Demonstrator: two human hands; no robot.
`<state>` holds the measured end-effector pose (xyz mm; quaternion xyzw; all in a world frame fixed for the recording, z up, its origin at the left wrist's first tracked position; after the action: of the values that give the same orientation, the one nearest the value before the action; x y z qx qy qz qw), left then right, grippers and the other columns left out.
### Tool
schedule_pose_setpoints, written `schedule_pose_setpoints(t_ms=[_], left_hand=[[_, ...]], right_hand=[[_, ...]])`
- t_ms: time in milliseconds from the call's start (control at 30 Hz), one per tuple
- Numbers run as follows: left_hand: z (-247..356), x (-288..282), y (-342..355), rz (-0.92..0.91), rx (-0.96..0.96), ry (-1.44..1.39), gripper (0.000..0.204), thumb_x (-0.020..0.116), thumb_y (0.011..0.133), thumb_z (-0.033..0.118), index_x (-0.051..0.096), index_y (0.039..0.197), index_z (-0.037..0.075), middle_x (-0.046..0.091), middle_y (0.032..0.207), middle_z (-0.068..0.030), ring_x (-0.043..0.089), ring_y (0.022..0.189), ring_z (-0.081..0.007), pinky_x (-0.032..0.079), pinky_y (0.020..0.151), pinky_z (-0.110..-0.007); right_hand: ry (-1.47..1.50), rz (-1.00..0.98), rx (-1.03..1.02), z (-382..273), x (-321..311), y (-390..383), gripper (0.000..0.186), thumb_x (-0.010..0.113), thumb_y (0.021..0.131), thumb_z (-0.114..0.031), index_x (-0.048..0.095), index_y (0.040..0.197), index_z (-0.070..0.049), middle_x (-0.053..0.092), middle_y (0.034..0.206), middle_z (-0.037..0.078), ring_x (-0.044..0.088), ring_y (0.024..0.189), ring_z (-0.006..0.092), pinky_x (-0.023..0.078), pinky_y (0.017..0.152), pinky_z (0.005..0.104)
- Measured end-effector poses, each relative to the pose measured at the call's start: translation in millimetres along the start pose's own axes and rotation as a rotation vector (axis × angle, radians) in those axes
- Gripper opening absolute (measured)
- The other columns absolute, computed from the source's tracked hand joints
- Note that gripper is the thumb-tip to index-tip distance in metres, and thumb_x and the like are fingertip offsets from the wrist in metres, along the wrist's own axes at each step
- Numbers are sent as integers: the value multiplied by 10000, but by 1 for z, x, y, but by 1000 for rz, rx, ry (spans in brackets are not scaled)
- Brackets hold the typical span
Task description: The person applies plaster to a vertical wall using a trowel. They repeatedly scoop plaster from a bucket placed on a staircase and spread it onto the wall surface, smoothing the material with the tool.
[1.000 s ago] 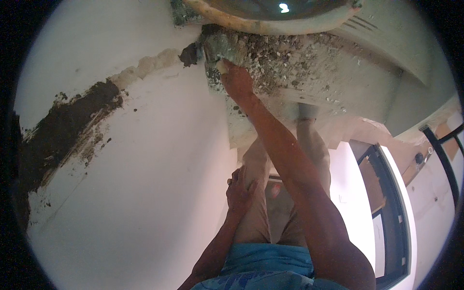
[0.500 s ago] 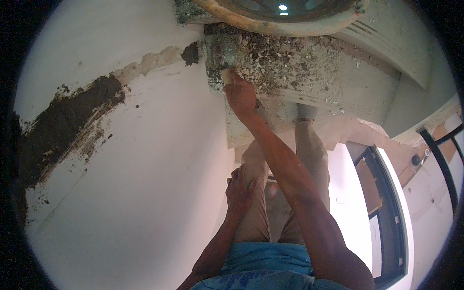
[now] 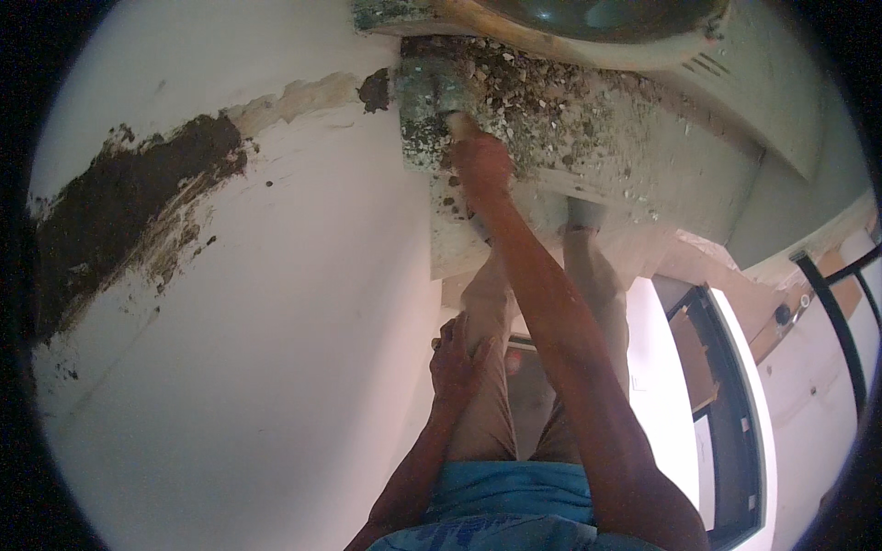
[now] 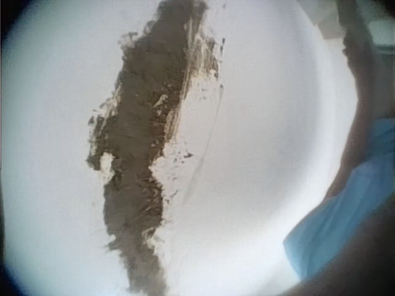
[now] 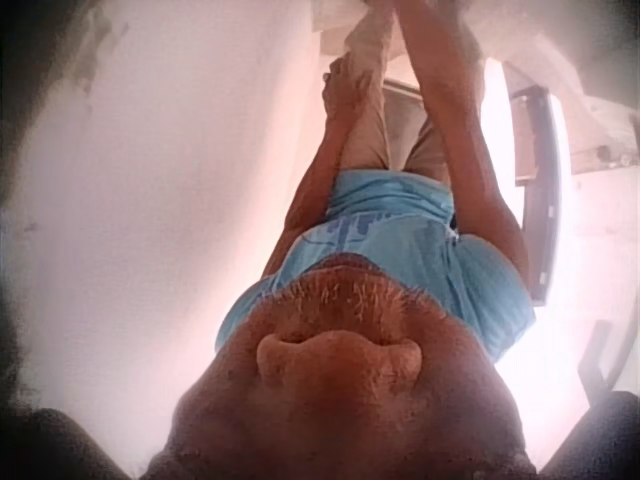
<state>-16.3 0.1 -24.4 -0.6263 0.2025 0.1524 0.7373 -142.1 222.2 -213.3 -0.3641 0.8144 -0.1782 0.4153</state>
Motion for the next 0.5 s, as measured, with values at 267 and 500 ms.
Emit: schedule_pose_setpoints(t_ms=[267, 500], left_hand=[[1, 0, -1, -34, -36, 13, 677, 682, 898, 395, 447, 1432, 51, 509, 1374, -204, 554, 1208, -402, 491, 981, -494], [-5, 7, 0, 14, 7, 22, 696, 675, 896, 398, 429, 1449, 54, 493, 1397, -188, 550, 1215, -396, 511, 961, -492]], right_hand=[[17, 35, -338, -3, -3, -14, 506, 597, 882, -204, 599, 1386, -150, 686, 788, 221, 689, 699, 354, 552, 662, 457], [-499, -242, -321, -20, -17, 23, 546, 518, 953, -149, 459, 1495, -181, 686, 1113, 254, 710, 919, 379, 596, 793, 476]])
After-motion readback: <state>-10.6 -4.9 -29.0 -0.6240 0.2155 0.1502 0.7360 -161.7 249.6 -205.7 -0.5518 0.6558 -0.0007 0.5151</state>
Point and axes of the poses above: each hand's wrist, its own y-axis towards the middle knuckle, its own x-axis out of the palm, z = x × y, the point moved 3 cm from there along y, towards the middle knuckle
